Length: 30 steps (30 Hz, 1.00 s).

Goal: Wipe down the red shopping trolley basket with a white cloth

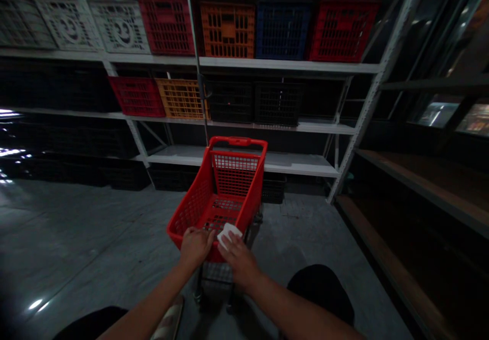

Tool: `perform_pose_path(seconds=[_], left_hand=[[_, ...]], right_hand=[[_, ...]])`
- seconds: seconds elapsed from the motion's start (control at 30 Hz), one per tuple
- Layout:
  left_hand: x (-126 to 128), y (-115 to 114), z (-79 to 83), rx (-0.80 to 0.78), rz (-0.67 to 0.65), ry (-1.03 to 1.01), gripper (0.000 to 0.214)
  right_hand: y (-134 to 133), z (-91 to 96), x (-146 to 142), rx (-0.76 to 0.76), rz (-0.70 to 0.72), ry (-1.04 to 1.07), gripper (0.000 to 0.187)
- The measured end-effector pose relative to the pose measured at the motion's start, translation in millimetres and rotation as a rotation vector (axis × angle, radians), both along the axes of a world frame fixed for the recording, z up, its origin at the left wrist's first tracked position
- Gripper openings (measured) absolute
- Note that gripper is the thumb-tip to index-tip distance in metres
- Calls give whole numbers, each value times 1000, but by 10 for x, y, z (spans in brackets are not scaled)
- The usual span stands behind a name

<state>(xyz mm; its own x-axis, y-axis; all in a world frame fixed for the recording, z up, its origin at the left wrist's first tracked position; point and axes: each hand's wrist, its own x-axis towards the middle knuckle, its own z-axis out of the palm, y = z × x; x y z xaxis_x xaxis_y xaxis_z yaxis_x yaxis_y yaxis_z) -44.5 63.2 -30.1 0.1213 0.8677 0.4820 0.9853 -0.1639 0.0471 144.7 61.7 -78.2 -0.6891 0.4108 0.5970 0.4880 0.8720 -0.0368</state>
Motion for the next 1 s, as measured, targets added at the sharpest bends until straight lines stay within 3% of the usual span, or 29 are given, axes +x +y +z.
perform_pose_path(seconds=[0.07,0.17,0.27,0.37,0.47,0.63,0.73,0.87,1.0], left_hand=[[-59,-17,-11,5,-31,-12,51],[-169,-65,-25,14,-86,-29,49],[-286,-109,-39,16,-110,-22,48],[-388,-142,-43,-17,-118,-11,48],[-480,-182,-11,-54,-123,-11,48],[-646,-278,112,-149,-142,24,48],[-747,-319,144,-189,-193,19,44],[-886,-334,126,-231,-258,29,37],[-1059,-322,171,-277,-265,36,32]], right_hand=[[-106,-7,-9,5,63,-51,49],[61,175,91,44,103,-109,47],[414,376,215,52,-19,-65,47],[593,430,199,8,-198,23,47],[401,336,-8,-30,-246,72,47],[-246,184,-430,-41,-31,-10,45],[-368,231,-520,-17,81,-61,42],[-68,397,-386,49,206,-89,35],[528,613,18,61,88,-23,33]])
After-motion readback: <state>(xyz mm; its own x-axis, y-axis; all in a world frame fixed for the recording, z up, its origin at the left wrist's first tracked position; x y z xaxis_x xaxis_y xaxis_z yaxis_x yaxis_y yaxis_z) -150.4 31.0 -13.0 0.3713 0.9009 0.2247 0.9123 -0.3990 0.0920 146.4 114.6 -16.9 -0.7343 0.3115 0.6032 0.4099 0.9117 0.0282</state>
